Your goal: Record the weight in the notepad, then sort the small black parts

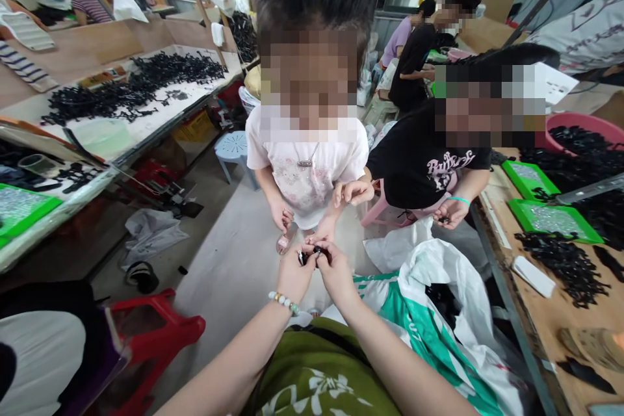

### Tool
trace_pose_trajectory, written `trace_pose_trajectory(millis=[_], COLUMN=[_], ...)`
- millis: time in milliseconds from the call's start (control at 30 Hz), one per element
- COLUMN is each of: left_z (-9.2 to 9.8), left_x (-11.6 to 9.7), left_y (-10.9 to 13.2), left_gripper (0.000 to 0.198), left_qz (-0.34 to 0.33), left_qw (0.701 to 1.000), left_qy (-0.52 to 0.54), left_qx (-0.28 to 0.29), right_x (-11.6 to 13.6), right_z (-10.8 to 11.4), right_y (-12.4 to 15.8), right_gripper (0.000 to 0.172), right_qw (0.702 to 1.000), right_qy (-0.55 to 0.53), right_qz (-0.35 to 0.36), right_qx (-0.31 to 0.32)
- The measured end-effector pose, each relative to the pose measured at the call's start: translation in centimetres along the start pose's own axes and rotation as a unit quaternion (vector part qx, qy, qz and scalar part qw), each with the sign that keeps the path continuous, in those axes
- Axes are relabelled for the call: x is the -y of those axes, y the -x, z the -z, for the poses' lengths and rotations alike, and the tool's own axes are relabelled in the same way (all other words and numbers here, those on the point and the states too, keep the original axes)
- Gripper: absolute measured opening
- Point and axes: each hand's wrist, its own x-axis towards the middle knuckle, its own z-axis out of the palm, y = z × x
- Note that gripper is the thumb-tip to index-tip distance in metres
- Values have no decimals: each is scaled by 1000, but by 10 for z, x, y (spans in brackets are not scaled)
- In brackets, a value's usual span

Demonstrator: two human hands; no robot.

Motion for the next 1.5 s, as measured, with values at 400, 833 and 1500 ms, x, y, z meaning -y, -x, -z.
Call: trace_pose_trajectory(millis=[400,833,1500], left_z=[-2,50,344], left_x=[16,-28,49], left_y=[-28,7,257], left_gripper=[14,21,27], left_qz=[86,161,-76], left_qw=[989,901,750], left_qy=[119,404,545], left_qx=[22,14,-367], right_x=[-21,11,11], right_z=[1,-19,-349], right_y=[-24,7,245], right_gripper=[26,38,26], right_qw=[996,1000,821], right_qy=[-60,20,4], right_qz=[-71,-13,-61], right_qx=[15,15,567])
